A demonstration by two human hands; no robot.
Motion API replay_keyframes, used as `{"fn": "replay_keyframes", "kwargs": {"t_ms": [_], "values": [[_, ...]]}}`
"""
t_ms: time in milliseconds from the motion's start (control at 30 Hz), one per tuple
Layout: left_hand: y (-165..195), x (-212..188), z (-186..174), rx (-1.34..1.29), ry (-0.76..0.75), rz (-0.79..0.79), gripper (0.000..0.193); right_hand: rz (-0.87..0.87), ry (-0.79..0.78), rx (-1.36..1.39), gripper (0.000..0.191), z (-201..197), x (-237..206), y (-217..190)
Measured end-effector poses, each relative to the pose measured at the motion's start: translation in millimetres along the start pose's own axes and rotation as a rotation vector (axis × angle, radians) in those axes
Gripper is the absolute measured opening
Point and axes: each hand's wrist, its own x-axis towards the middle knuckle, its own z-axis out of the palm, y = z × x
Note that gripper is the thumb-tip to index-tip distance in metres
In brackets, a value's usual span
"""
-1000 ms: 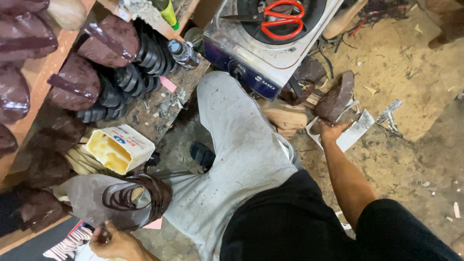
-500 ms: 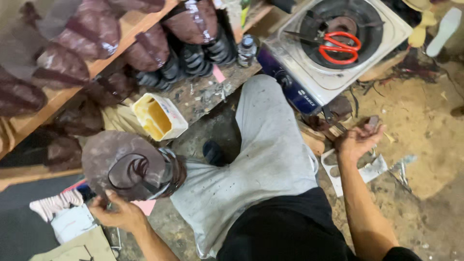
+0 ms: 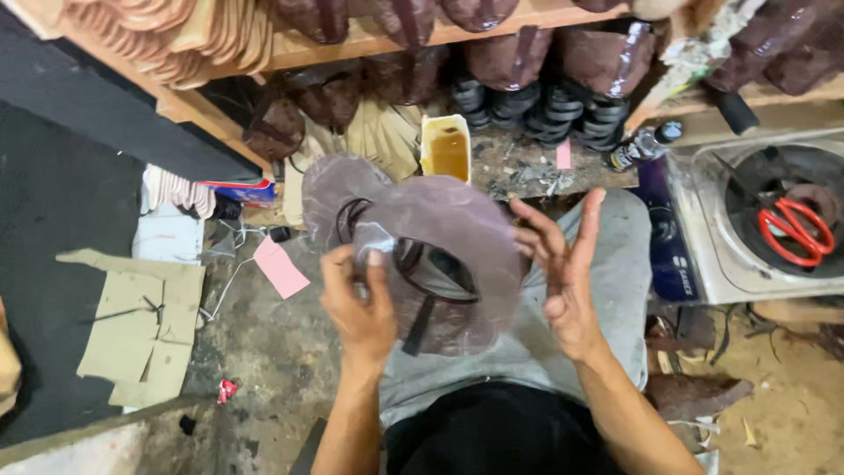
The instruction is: The person sits on the workshop floor holding a translucent shoe upper with a strap, dips their fingers into a container of yellow adhesive, and spreads the adhesive along the edge of the shoe upper, repeating the dipping and smoothing over the edge. They turn the upper over and set it down with other shoe components.
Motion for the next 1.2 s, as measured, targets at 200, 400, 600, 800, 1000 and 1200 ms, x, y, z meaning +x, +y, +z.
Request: {"fn": "replay_keyframes", "kwargs": {"t_ms": [200, 400, 600, 800, 1000, 1200], "values": [[-2.3, -19.6, -26.7, -0.699, -0.335, -0.135, 0.031, 0.191, 0.113, -0.042, 0.103, 45.6, 31.7, -6.9], [-37.0, -29.8, -9.5, -0.954, -0.757, -0.523, 0.049, 0.236, -0.17, 0.099, 0.104, 57.3, 50.0, -14.6], [-42.9, -62.6, -7.5, -1.09, -1.036, -0.807, 0.062, 0.284, -0.332, 0.058, 0.088, 57.1, 71.8, 26.3], [-56.9, -50.8, -26.9, -1.068, -0.617, -0.656, 0.051, -0.062, -0.425, -1.131, 0.062, 42.3, 137.0, 94.8], [-66.0, -43.9, -27.5, -0.972, -0.449, -0.558, 0.034, -0.149, -0.601, -1.509, 0.075, 57.9, 155.3, 138.7], [-62.1, -36.0, -29.2, -0.91, -0.385, -0.529, 0.033, -0.277, -0.567, -1.536, 0.074, 48.6, 163.5, 126.1]]}}
